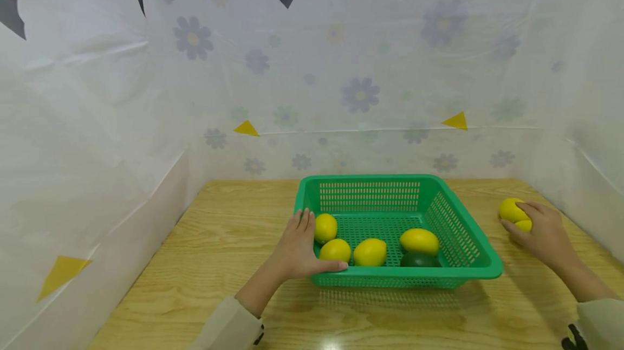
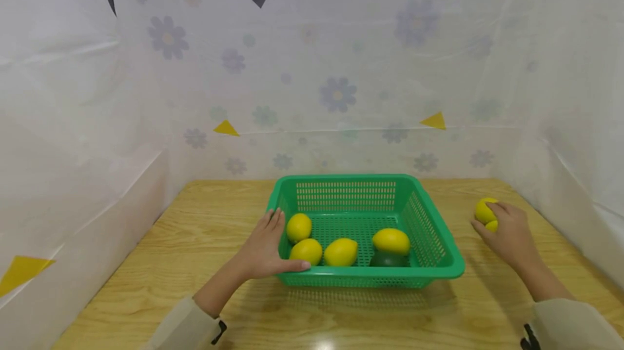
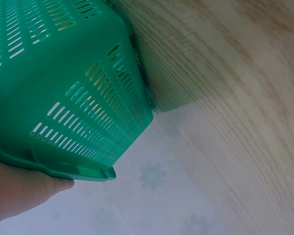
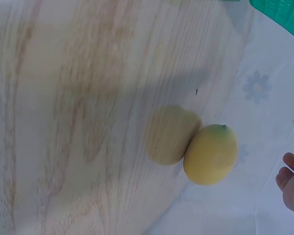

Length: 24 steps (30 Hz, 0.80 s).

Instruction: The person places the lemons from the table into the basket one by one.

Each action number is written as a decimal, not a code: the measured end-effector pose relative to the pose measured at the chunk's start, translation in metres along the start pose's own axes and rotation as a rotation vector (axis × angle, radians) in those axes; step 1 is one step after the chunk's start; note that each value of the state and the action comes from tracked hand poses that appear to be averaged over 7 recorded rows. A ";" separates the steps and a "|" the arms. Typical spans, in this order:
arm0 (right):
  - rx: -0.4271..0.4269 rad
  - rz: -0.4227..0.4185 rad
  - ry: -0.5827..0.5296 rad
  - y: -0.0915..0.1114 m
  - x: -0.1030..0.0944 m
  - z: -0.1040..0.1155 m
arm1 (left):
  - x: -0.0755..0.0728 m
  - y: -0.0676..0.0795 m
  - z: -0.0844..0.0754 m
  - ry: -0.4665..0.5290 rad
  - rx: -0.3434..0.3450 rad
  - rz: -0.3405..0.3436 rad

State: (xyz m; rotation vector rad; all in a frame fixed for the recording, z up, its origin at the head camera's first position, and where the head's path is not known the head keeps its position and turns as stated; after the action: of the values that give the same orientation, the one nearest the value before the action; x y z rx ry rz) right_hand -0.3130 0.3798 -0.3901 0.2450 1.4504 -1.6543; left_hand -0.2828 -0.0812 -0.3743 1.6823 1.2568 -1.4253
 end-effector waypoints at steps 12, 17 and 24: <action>0.074 0.091 0.035 0.008 -0.002 -0.019 | 0.000 0.000 0.000 0.000 0.001 -0.003; 0.110 0.134 0.064 0.010 -0.005 -0.025 | 0.000 0.000 0.000 0.000 0.001 0.001; 0.109 0.177 0.090 0.011 -0.005 -0.031 | 0.000 0.000 0.000 0.001 0.005 0.004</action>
State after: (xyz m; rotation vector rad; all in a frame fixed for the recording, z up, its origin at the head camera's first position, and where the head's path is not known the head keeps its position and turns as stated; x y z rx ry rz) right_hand -0.3147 0.4096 -0.4034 0.5008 1.3641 -1.5965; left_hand -0.2828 -0.0812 -0.3740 1.6876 1.2504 -1.4265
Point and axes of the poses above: each hand's wrist, its own y-axis away from the middle knuckle, its own x-axis out of the palm, z = x × y, the point moved 2 cm from there along -y, towards the middle knuckle, and after that the axes turned 4 degrees about -y, right-handed, at the moved point
